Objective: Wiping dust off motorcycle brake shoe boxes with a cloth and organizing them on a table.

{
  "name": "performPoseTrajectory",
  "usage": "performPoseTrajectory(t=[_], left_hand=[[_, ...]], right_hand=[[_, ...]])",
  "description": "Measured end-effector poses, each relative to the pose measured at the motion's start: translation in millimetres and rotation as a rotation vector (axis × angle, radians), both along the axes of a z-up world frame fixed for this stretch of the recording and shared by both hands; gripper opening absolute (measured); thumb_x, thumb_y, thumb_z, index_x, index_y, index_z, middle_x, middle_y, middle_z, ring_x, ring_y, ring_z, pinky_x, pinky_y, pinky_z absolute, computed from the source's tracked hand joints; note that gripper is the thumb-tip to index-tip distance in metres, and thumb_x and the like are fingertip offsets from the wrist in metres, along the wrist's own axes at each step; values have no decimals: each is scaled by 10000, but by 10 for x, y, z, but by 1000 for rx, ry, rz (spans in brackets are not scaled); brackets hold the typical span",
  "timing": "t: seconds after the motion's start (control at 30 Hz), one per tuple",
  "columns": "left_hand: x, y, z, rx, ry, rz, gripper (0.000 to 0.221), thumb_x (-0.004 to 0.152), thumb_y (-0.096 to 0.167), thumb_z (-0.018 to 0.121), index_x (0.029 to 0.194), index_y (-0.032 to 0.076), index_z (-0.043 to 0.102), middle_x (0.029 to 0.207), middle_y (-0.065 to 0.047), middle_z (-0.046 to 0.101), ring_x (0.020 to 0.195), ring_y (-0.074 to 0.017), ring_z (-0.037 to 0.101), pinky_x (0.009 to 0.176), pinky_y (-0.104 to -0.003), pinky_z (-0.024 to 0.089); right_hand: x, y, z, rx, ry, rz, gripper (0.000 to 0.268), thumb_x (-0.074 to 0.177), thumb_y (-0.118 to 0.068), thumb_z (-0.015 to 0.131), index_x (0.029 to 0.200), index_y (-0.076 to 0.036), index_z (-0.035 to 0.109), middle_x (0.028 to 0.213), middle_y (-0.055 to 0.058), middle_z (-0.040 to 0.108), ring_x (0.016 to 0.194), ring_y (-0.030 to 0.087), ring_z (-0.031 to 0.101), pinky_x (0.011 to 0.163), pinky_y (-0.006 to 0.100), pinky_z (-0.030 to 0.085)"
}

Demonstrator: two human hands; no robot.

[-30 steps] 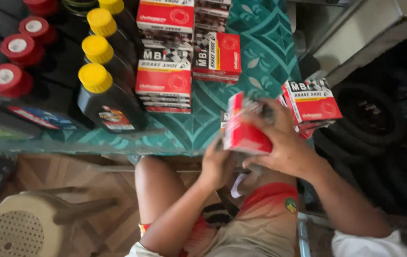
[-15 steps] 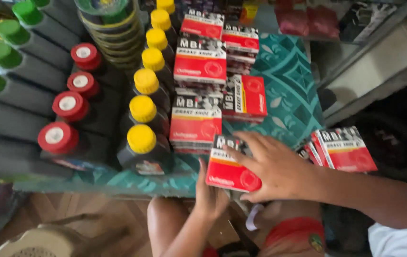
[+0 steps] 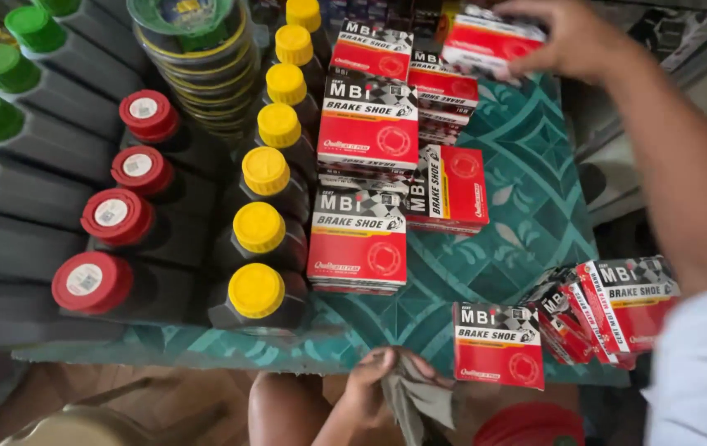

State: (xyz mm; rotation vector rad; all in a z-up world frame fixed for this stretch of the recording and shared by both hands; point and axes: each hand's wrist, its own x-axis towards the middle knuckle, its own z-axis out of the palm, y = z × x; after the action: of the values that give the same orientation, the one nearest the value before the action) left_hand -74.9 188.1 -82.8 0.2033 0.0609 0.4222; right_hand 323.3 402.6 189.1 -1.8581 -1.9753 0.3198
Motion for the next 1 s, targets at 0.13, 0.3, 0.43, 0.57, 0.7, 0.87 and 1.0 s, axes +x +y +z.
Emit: performPoseTrajectory(t=[0.13,0.3,0.43,0.57,0.7,0.87,1.0], left_hand=[[104,39,30,57,87,22,524,978,335,558,1044,-173,668,1046,-363,705,919,-378,730,918,-397,581],[149,127,6,231,150,-7,559,987,387,525,1097,-142,672,1101,-317,717,968,-322,725,962,-358,561],[233,153,-7,233,170,-32,556,988,387,532,1104,-139,671,1102,-311,718,970,-319,724,960,-356,559],[298,204,-4,249,182,-61,550,991,386,545,1120,-134,668,1104,-299,720,973,-312,722,957,-353,556],[309,235,3,261,195,-55,544,993,385,559,1137,-128,666,1106,-287,721,977,-305,720,954,-350,553],[281,233,7,268,204,-56,539,996,385,573,1153,-123,663,1108,-275,723,981,-298,718,951,-347,551],[233,158,7,268,197,-47,535,998,384,587,1170,-117,661,1111,-263,724,985,-291,716,947,-344,548]], right_hand=[[400,691,-659,-37,231,116,910,665,59,812,1517,-3,498,1450,157,567,1154,266,563,965,341,493],[99,670,-700,-165,180,83,1013,655,-74,833,1572,-98,403,1617,132,369,1403,333,420,1127,386,376],[111,592,-729,-161,153,70,1044,637,-94,846,1577,-93,394,1595,146,378,1387,348,423,1116,400,383],[68,613,-747,-145,55,60,1116,595,-140,877,1589,-82,373,1546,178,398,1352,383,430,1090,431,398],[0,703,-755,-132,-50,83,1191,554,-185,908,1601,-72,352,1496,211,418,1318,417,435,1065,463,413],[7,776,-797,-126,-156,97,1269,512,-229,941,1613,-61,331,1446,244,437,1283,452,439,1040,496,427],[8,847,-828,-127,-279,121,1350,471,-272,975,1625,-52,309,1397,278,455,1248,487,442,1015,529,439]])
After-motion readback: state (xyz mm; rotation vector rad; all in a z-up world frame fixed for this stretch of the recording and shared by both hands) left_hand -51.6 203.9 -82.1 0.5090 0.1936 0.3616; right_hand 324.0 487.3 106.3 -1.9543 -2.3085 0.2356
